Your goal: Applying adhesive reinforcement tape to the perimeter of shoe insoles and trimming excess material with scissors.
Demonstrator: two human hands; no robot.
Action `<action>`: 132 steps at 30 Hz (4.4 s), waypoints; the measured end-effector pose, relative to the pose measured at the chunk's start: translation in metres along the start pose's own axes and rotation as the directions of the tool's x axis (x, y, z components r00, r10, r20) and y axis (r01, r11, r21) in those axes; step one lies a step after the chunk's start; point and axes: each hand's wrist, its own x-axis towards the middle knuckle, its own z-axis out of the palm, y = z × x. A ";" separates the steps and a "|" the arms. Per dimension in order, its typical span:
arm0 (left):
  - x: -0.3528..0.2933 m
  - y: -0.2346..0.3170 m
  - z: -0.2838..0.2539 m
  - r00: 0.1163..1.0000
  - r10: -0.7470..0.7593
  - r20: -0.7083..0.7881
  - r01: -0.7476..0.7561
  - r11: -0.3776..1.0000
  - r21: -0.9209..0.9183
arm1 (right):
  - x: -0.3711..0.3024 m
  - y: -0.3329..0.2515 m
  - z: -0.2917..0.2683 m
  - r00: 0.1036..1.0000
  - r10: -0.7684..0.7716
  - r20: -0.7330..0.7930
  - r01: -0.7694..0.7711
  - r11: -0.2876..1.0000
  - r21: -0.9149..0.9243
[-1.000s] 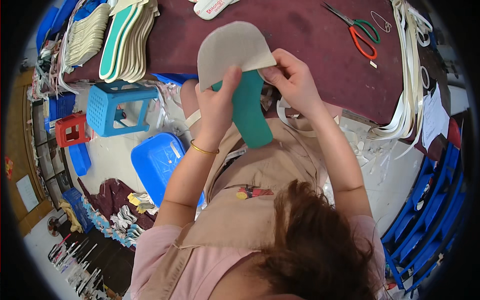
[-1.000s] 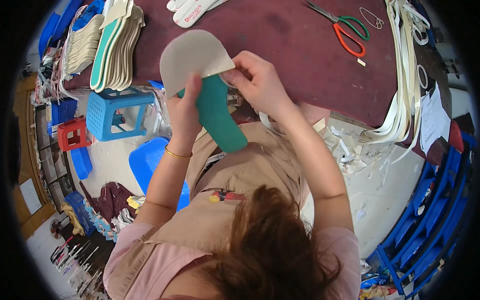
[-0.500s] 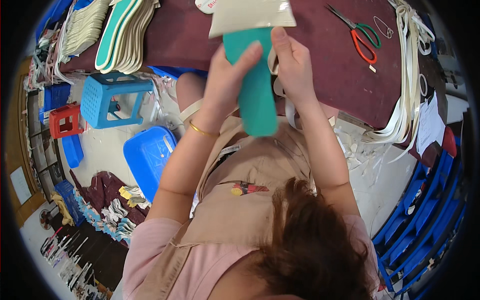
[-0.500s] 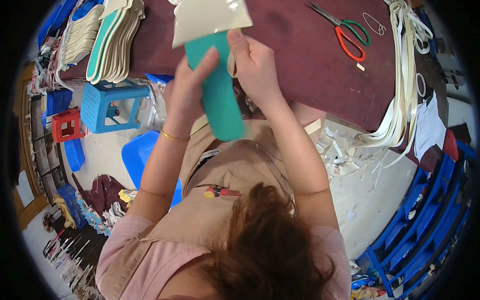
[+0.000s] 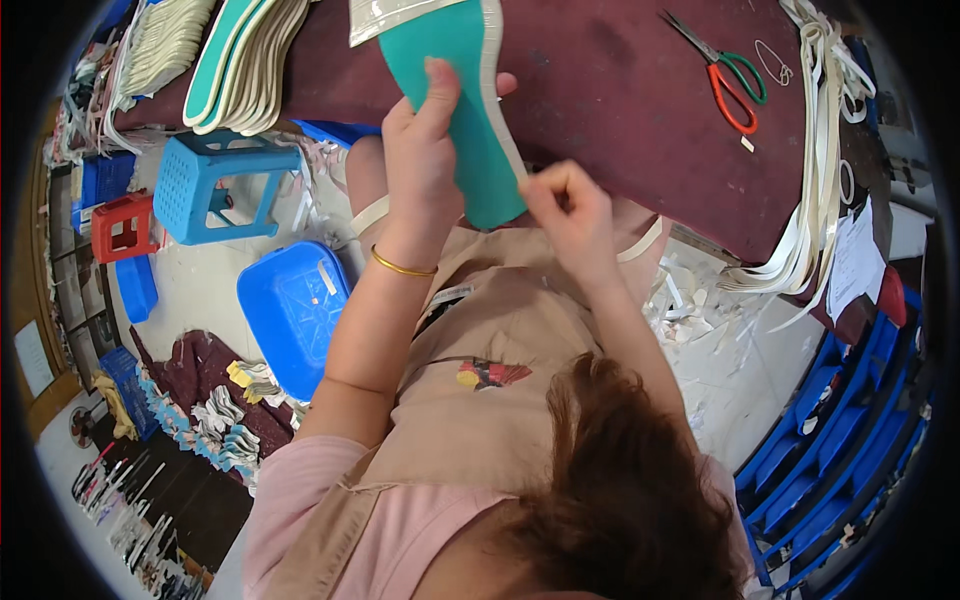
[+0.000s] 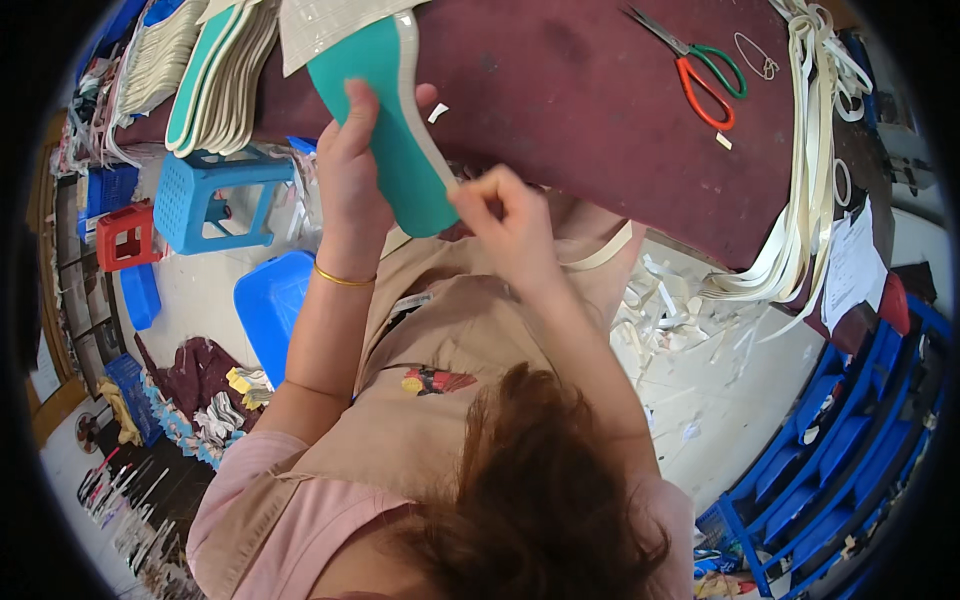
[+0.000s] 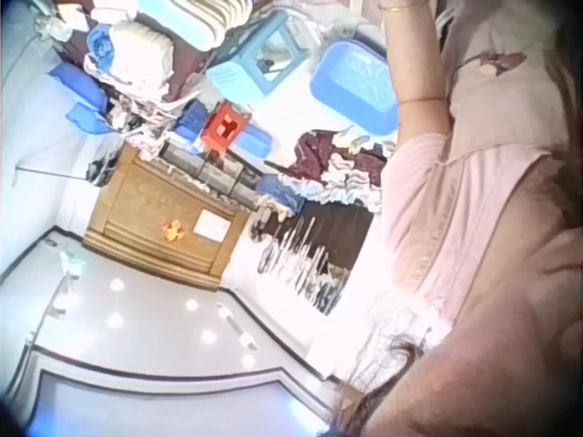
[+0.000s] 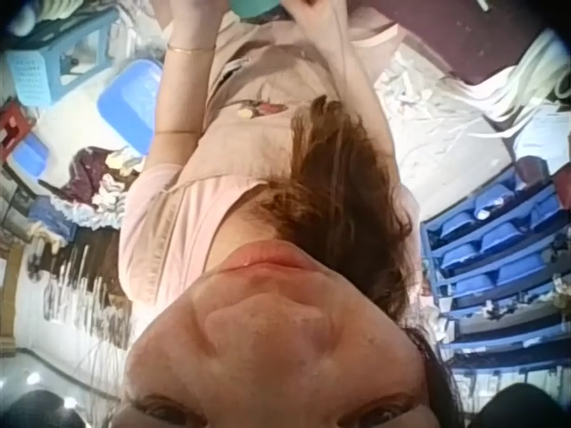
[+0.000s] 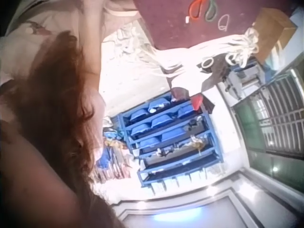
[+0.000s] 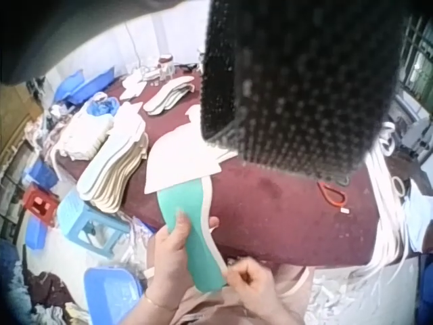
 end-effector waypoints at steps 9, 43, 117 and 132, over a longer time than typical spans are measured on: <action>-0.011 -0.029 0.011 0.930 -0.227 0.289 0.333 0.852 -0.403 | 0.045 -0.076 -0.028 0.961 -0.276 -0.023 0.273 0.958 -0.093; 0.007 0.021 -0.014 0.988 -0.030 0.151 0.015 0.995 0.098 | 0.016 -0.029 0.013 0.983 -0.155 0.099 0.161 0.986 -0.051; -0.013 0.039 0.022 0.930 -0.073 0.360 0.107 0.991 -0.076 | 0.029 -0.081 -0.032 0.936 0.087 0.341 0.029 0.947 -0.320; 0.024 0.007 0.010 0.913 -0.282 0.294 0.263 0.959 0.104 | -0.003 -0.025 -0.009 0.942 0.151 0.299 -0.232 0.938 0.258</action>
